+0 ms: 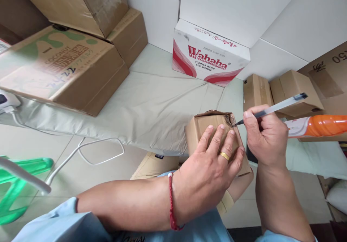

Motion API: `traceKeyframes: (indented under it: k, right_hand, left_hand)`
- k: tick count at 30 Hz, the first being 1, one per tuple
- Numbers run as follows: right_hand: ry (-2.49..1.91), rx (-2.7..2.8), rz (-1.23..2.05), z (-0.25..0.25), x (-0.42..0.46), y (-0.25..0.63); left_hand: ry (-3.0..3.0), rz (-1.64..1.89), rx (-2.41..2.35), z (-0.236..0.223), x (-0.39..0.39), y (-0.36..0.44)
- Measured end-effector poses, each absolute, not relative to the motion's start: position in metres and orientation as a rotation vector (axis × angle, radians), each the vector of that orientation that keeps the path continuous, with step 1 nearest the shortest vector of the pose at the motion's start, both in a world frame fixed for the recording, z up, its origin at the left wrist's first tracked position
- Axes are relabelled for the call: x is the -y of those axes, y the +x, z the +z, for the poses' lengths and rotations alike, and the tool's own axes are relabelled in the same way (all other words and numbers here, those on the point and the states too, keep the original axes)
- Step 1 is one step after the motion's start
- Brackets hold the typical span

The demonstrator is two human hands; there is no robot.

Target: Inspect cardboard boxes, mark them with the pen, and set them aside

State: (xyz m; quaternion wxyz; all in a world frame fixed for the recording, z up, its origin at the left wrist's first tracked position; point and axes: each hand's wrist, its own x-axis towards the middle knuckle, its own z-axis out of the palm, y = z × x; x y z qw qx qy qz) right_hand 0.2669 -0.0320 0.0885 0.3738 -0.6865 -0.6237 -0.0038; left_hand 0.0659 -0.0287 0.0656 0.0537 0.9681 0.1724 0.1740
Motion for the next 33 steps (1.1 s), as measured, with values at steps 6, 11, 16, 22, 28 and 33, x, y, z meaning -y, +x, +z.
traceKeyframes:
  k: [6, 11, 16, 22, 28, 33]
  right_hand:
    - [-1.761, 1.595, -0.097, 0.090, 0.031, 0.266]
    - [-1.770, 1.595, -0.054, 0.090, 0.032, 0.268]
    - [-1.745, 1.551, -0.071, 0.090, 0.032, 0.268]
    - [-1.721, 1.616, 0.097, 0.087, 0.026, 0.265]
    - [-1.723, 1.613, 0.133, 0.082, 0.021, 0.263]
    - [-1.669, 1.448, -0.032, 0.079, 0.025, 0.266]
  left_hand:
    - [2.941, 0.510, -0.518, 0.065, 0.028, 0.066]
    - [2.937, 0.508, -0.515, 0.064, 0.028, 0.065]
    - [2.941, 0.522, -0.518, 0.065, 0.028, 0.065]
    - [2.948, 0.497, -0.512, 0.064, 0.028, 0.065]
    - [2.942, 0.516, -0.516, 0.064, 0.028, 0.065]
    - [2.925, 0.510, -0.510, 0.063, 0.029, 0.065]
